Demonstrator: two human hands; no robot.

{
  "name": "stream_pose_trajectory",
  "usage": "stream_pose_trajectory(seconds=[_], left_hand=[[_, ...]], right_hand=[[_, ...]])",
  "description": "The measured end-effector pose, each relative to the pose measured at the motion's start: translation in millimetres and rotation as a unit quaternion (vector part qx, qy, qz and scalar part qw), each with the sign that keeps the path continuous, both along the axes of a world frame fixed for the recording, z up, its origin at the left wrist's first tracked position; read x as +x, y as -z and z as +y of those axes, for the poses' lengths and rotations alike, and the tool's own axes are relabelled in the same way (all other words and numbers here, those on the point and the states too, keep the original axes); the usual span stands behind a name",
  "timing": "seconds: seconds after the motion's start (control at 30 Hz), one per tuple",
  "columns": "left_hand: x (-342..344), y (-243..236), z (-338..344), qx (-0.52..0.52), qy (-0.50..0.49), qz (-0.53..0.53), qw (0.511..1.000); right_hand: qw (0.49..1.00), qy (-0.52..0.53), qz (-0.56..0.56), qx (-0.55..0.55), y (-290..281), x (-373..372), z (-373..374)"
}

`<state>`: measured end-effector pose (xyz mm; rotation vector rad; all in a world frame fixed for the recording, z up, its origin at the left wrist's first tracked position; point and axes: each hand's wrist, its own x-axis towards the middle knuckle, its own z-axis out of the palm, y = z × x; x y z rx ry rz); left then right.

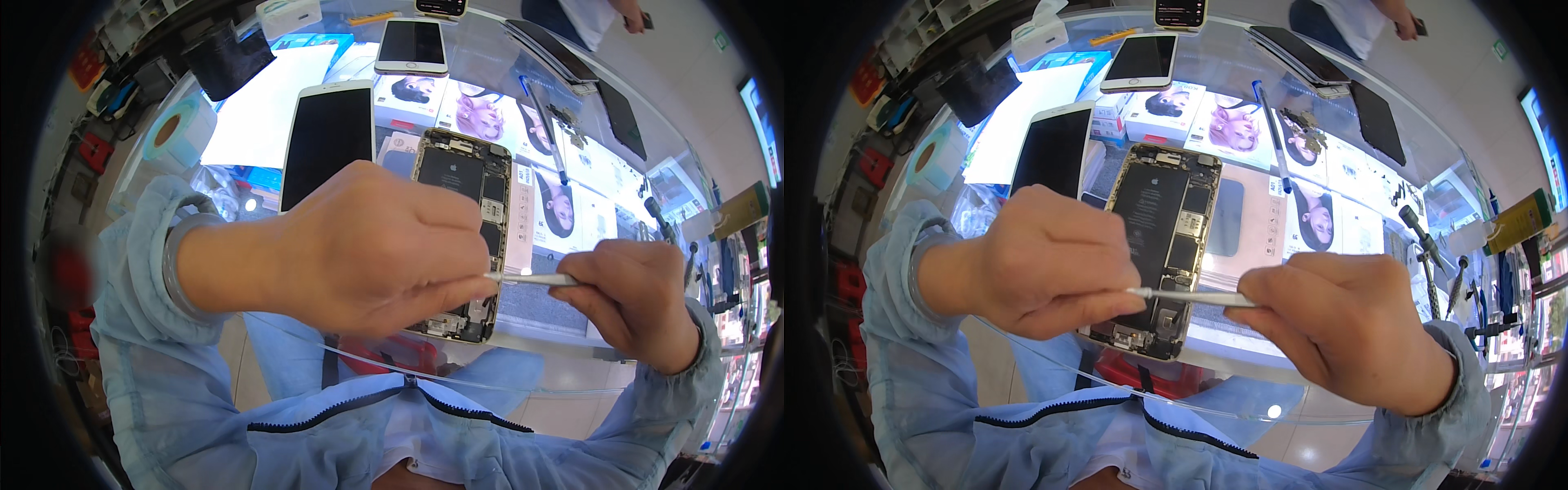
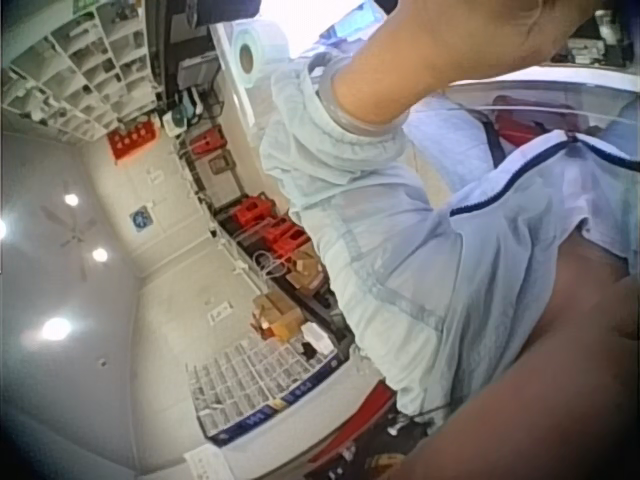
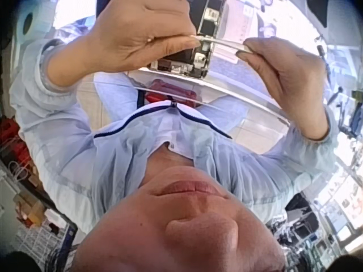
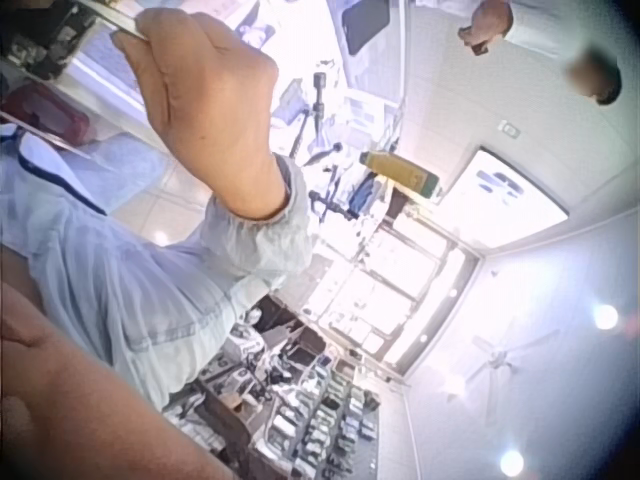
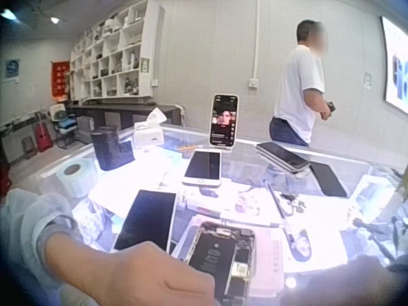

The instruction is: The person holds a disassembled smartphone and uses a metal spudger to pry and lift internal components near the battery and bottom edge. They rotate the device to access different sides and continue prying along the frame while working on their lap.

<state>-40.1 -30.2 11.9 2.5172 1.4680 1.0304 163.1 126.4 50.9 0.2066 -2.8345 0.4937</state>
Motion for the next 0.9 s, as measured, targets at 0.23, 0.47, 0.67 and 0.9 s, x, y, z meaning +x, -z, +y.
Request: stream_pose_trajectory(seconds=[0.23,0.47,0.67,0.9], left_hand=[[8,3,1,0.051,-0.02,-0.058,0.997],[14,4,1,0.129,-0.065,0.074,0.987],[3,1,10,0.19,-0.043,0.111,0.974],[2,-2,-5,0.09,0.009,0.075,0.993]], right_hand=[[0.992,0.014,0.077,0.103,3,-4,-5],[0.988,0.007,0.093,0.12,8,-11,-23],[0.997,0.014,0.033,0.065,9,-13,-26],[0.999,-0.025,-0.006,0.046,6,-12,-28]])
